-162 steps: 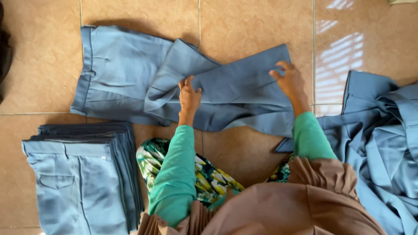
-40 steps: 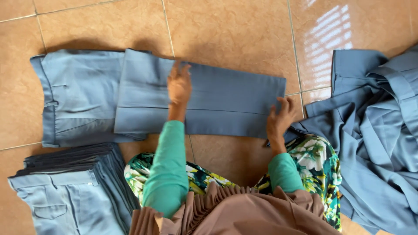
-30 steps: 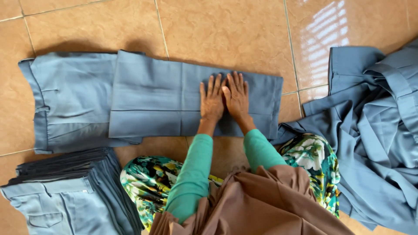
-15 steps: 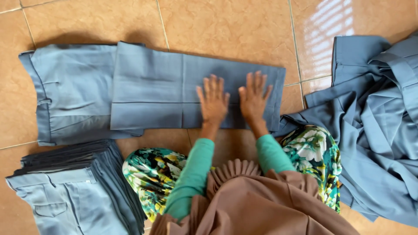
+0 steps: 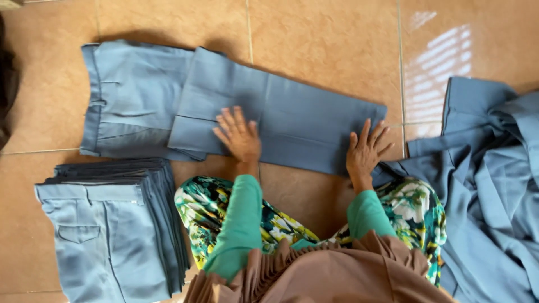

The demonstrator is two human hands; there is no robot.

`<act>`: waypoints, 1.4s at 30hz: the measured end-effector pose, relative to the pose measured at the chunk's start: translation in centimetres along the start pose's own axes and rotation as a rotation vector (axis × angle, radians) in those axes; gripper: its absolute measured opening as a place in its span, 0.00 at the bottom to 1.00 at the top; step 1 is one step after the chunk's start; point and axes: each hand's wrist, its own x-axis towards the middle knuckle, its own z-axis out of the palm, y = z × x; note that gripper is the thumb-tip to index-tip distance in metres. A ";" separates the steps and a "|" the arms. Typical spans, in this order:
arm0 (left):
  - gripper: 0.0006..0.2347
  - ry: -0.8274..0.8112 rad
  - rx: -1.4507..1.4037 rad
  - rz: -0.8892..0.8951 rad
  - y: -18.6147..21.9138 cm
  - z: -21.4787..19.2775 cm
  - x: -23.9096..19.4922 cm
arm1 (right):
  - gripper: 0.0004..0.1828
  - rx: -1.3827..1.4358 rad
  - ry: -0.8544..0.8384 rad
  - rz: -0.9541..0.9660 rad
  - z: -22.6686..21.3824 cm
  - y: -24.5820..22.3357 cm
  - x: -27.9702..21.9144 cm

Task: The person sits on a tiled floor and folds multiple pairs of gray trousers by hand. Each pair is laid flat, legs aligned, then folded in half and again into a compact rectangle, smoothed, and stacked on a growing pile to the left.

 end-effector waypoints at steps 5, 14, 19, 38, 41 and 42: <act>0.27 -0.034 -0.274 0.297 9.2 -1.6 -2.5 | 0.32 0.024 0.010 -0.139 0.6 -6.5 -0.5; 0.24 -0.052 -0.200 0.205 2.5 3.3 2.6 | 0.33 0.099 -0.145 0.168 0.6 2.0 -0.5; 0.21 -0.137 -0.431 0.179 5.2 1.1 0.5 | 0.53 0.291 -0.234 0.610 3.1 5.3 -0.4; 0.19 -0.439 -0.758 0.022 18.9 3.2 -6.9 | 0.29 1.712 -0.347 0.806 -19.2 8.8 6.0; 0.19 -0.502 -0.948 0.037 25.7 1.9 -9.6 | 0.24 1.837 -0.196 0.836 -25.7 7.7 8.0; 0.22 -0.615 -0.987 -0.003 27.8 1.4 -10.5 | 0.26 1.863 -0.185 0.825 -27.5 7.4 8.8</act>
